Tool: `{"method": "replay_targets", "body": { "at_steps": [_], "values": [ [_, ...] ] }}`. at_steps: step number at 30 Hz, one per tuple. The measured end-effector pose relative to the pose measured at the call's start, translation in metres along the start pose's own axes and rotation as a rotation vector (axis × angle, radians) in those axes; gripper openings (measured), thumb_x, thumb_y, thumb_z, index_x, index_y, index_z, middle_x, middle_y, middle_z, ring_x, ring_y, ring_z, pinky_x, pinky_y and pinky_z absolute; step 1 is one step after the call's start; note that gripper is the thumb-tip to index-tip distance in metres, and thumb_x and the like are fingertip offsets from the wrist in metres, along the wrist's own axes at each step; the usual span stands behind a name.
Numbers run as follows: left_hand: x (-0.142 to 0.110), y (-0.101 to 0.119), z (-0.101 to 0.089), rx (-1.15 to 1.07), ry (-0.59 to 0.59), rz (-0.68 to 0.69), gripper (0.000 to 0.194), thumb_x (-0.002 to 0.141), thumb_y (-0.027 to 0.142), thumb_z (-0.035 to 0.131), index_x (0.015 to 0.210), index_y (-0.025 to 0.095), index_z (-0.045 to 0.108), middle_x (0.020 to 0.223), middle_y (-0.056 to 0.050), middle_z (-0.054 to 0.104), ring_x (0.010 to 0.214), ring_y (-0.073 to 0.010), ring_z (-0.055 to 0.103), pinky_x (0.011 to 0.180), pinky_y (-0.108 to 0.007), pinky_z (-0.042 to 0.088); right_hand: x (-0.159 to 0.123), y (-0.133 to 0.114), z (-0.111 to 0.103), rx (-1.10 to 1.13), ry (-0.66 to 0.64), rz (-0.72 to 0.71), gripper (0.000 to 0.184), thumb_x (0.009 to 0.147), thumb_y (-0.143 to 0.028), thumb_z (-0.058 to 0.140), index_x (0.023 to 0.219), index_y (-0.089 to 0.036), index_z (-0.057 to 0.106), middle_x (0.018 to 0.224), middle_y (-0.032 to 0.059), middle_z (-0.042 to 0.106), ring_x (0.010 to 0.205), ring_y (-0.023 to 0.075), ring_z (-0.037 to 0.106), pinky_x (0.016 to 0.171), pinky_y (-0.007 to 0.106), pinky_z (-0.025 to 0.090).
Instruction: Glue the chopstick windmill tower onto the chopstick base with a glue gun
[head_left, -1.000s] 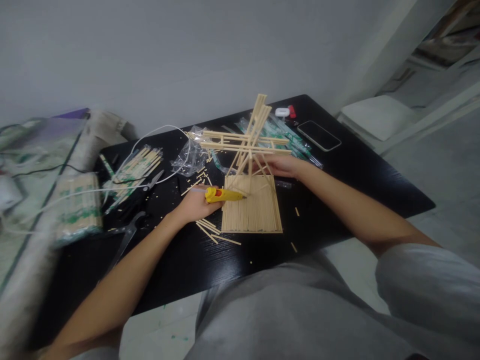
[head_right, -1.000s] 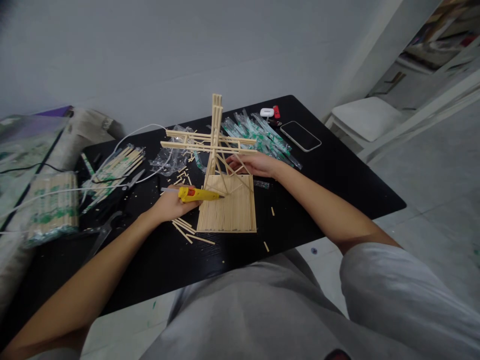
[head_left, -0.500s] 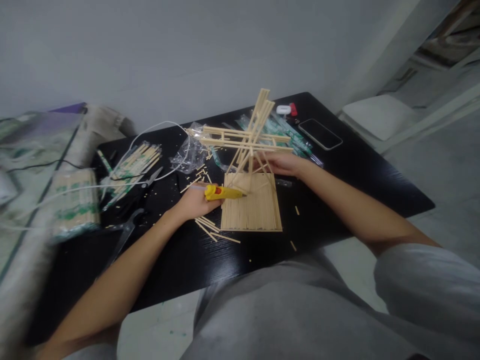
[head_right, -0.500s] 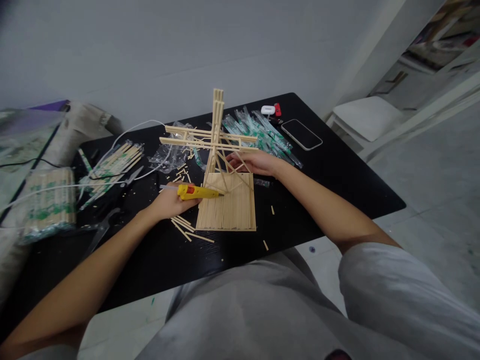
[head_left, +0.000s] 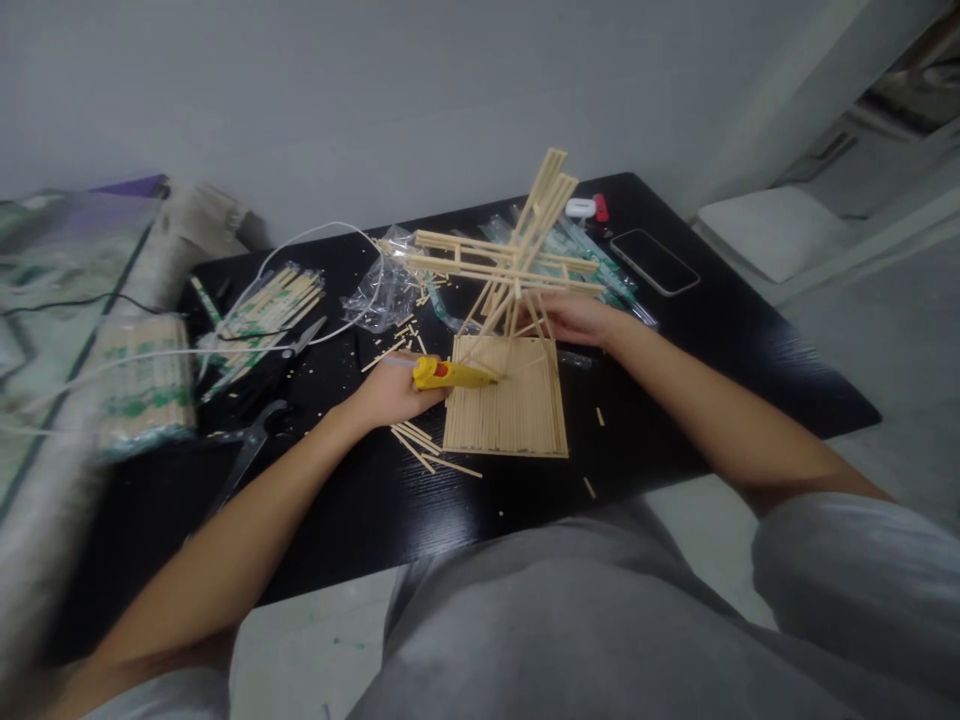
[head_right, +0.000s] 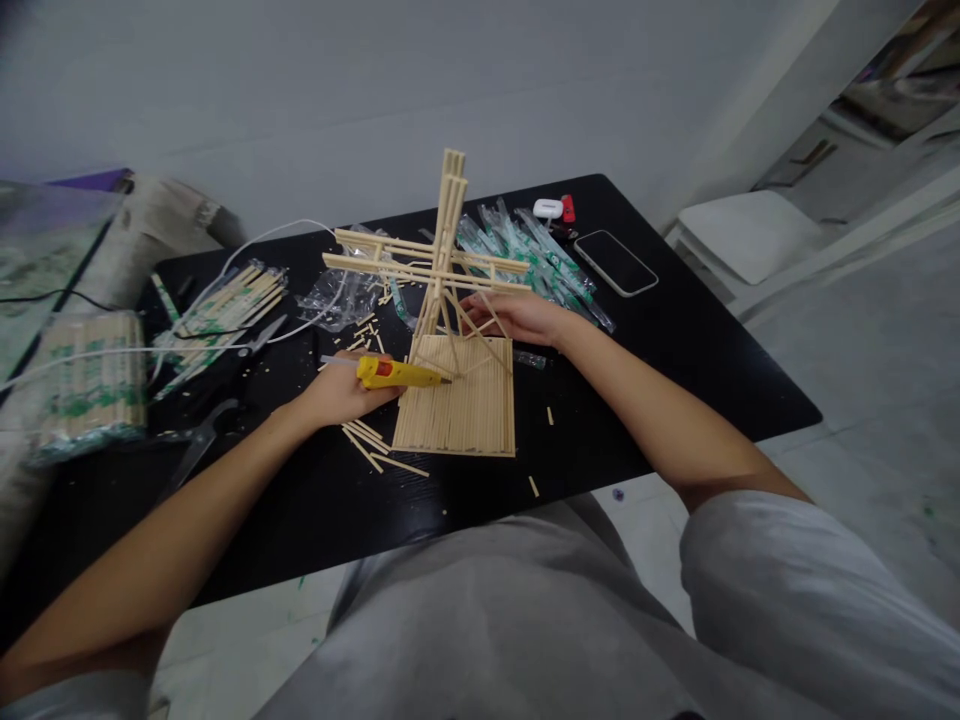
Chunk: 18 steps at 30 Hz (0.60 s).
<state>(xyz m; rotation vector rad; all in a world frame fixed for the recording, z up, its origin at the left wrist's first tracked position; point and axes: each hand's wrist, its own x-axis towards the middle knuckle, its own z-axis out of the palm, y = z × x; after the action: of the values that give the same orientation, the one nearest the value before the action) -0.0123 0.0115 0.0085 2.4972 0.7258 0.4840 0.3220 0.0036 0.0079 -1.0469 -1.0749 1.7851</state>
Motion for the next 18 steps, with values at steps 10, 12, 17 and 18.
{"method": "replay_targets", "body": {
  "at_steps": [10,12,17,18],
  "values": [
    [0.0009,0.0031,-0.0017,-0.001,-0.038,-0.016,0.021,0.091,0.031,0.070,0.076,0.020,0.062,0.072,0.001,0.066,0.067,-0.0151,0.063,0.068,-0.028,0.047,-0.0003,0.0007,-0.0026,-0.037,0.003,-0.012,0.011,0.110,-0.021,0.067,0.106,-0.016,0.076,0.097,0.0086,0.079,0.091,0.0204,0.078,0.098,0.038,0.064],
    [0.0008,0.0020,-0.0009,0.006,-0.030,-0.017,0.022,0.091,0.032,0.071,0.075,0.020,0.062,0.072,0.001,0.066,0.068,-0.0156,0.062,0.069,-0.028,0.048,-0.0005,0.0008,-0.0031,-0.038,0.007,-0.010,0.012,0.110,-0.020,0.065,0.106,-0.016,0.076,0.097,0.0092,0.079,0.091,0.0207,0.078,0.099,0.039,0.064],
    [0.0001,-0.0011,0.0011,-0.008,-0.017,0.001,0.020,0.090,0.031,0.071,0.076,0.020,0.063,0.073,0.001,0.066,0.067,-0.0156,0.062,0.069,-0.028,0.048,-0.0023,0.0002,-0.0014,-0.037,0.043,-0.002,0.017,0.110,-0.016,0.061,0.103,-0.017,0.077,0.099,0.0101,0.079,0.092,0.0218,0.078,0.100,0.039,0.063],
    [-0.0001,-0.0013,0.0013,-0.010,-0.016,0.007,0.020,0.091,0.031,0.071,0.076,0.020,0.063,0.073,0.001,0.066,0.067,-0.0155,0.063,0.069,-0.028,0.047,-0.0026,0.0001,-0.0011,-0.037,0.043,-0.005,0.017,0.110,-0.016,0.062,0.103,-0.017,0.077,0.098,0.0097,0.080,0.092,0.0220,0.078,0.100,0.040,0.063]
  ]
}}
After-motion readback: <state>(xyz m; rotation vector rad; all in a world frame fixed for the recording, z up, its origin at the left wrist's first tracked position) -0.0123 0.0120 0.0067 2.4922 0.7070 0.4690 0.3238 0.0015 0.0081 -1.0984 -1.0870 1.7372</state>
